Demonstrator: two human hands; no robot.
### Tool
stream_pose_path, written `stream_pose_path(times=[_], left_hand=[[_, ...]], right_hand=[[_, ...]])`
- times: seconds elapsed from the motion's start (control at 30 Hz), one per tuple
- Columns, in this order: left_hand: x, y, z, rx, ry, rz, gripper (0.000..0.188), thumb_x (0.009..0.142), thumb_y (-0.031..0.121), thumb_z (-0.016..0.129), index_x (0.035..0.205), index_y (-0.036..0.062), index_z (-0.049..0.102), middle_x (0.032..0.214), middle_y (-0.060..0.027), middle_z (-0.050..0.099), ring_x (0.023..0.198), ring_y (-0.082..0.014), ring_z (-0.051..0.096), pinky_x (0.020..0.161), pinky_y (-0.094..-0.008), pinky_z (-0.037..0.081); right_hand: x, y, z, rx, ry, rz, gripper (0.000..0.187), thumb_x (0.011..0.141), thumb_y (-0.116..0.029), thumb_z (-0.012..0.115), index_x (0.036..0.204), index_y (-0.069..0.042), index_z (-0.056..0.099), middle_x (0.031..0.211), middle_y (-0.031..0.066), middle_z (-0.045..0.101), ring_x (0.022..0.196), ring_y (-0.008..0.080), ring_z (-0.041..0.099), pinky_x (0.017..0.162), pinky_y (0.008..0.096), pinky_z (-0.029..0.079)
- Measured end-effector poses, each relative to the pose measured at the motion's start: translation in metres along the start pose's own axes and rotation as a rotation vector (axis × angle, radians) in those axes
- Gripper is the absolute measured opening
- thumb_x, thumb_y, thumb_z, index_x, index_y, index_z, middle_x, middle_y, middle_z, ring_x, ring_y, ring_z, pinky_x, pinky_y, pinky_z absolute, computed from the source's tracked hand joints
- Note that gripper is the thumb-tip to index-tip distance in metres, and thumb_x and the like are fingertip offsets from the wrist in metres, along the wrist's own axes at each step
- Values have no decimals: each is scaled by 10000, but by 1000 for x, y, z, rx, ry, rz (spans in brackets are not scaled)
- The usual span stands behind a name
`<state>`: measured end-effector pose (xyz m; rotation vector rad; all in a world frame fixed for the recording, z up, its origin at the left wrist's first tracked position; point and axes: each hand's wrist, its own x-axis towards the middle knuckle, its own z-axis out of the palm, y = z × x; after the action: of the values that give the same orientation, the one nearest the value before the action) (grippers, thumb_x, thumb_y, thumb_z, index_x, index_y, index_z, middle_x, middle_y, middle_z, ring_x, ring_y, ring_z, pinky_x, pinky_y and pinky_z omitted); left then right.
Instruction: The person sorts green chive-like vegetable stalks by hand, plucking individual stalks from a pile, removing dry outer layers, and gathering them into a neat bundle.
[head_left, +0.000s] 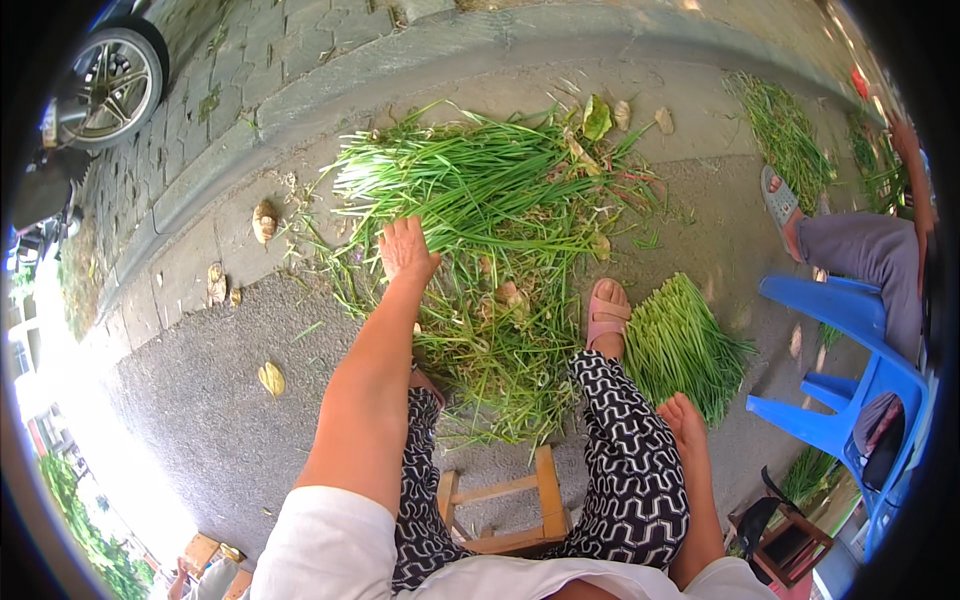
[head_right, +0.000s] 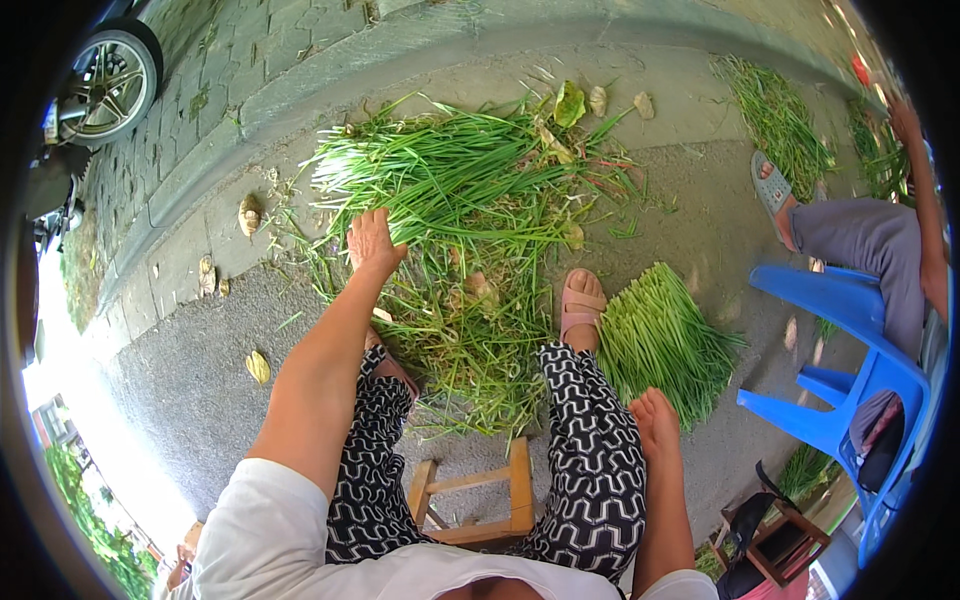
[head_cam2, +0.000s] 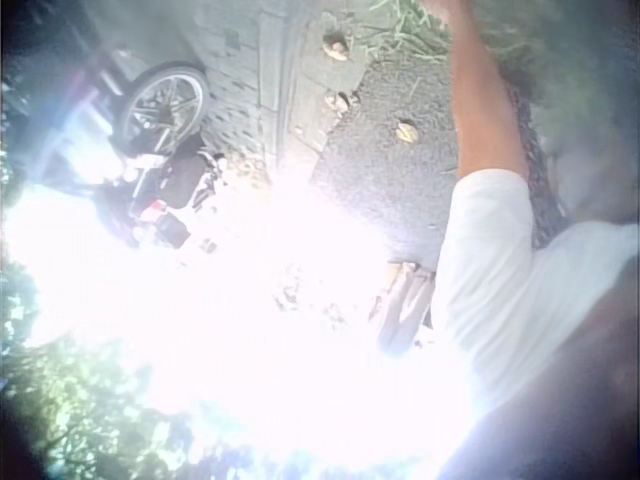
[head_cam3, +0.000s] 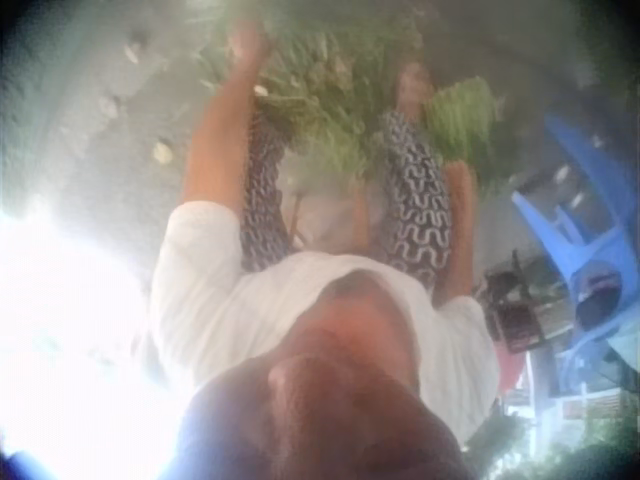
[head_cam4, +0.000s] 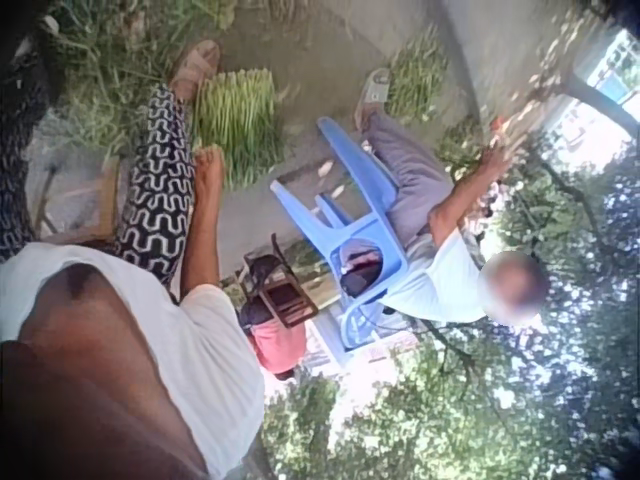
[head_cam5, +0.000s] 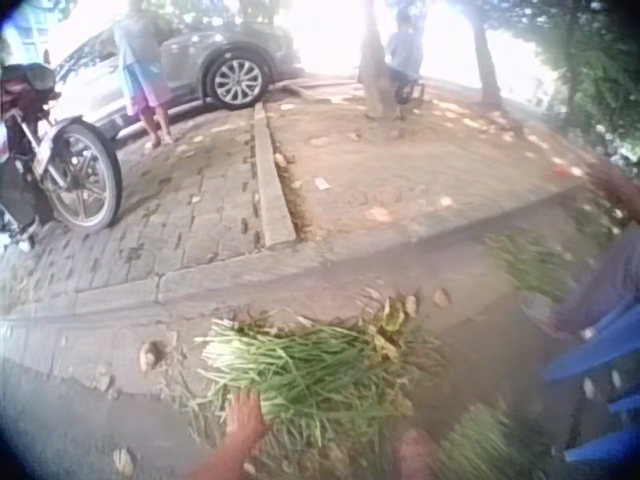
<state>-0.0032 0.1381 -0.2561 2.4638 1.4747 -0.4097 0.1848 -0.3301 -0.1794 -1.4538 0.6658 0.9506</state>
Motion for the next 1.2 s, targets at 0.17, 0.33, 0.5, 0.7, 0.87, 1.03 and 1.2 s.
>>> stream_pose_path(times=[0.17, 0.33, 0.5, 0.7, 0.87, 1.03, 1.2], left_hand=[[15, -7, 14, 129, -43, 91, 926, 513, 400, 823, 1213, 37, 339, 1232, -107, 408, 1182, -297, 353, 966, -394, 316], [10, -8, 48, 86, 7, 33, 679, 606, 291, 779, 1142, 73, 425, 1045, -129, 500, 1026, -279, 454, 814, -378, 436], [-42, 3, 90, -62, 66, 223, 273, 640, 46, 632, 877, 66, 497, 868, -158, 544, 799, -326, 536, 665, -402, 472], [-35, -5, 53, -318, -15, 410, 303, 646, 46, 583, 935, 106, 517, 823, -155, 559, 815, -338, 559, 678, -411, 470], [0, -16, 2, -790, -181, 242, 295, 754, 93, 536, 1047, 106, 513, 760, -141, 613, 655, -274, 588, 618, -390, 476], [-10, 16, -54, -1209, -277, 57, 196, 772, 83, 552, 954, 9, 544, 677, -53, 572, 533, -114, 499, 483, -259, 422], [-8, 23, 23, -604, -95, 28, 468, 683, 355, 676, 923, -25, 545, 788, -204, 620, 759, -327, 614, 678, -411, 483]], right_hand=[[-38, -43, 57, -87, 22, -135, 133, 848, -79, 541, 968, -38, 503, 775, 13, 523, 672, 127, 546, 604, 286, 474], [-55, -54, 93, -138, -51, -173, 264, 847, -78, 556, 1083, 9, 476, 813, 26, 542, 713, 132, 563, 623, 292, 482], [-57, -51, 106, -115, -107, -153, 247, 851, -66, 545, 1071, 23, 477, 831, 49, 558, 718, 136, 568, 621, 289, 485], [-60, -59, 115, -160, -162, -190, 244, 862, -82, 527, 1087, 2, 482, 838, 53, 566, 719, 146, 569, 628, 290, 483], [-58, -55, 131, -201, -165, -179, 272, 843, -85, 561, 1081, 32, 499, 820, 50, 569, 705, 128, 564, 622, 284, 485], [-54, -53, 130, -209, -150, -175, 259, 842, -90, 565, 1068, 27, 516, 802, 49, 568, 702, 124, 566, 624, 272, 486], [-50, -46, 135, -215, -213, -119, 271, 845, -83, 563, 1086, 30, 513, 817, 52, 573, 706, 126, 568, 633, 279, 492]])
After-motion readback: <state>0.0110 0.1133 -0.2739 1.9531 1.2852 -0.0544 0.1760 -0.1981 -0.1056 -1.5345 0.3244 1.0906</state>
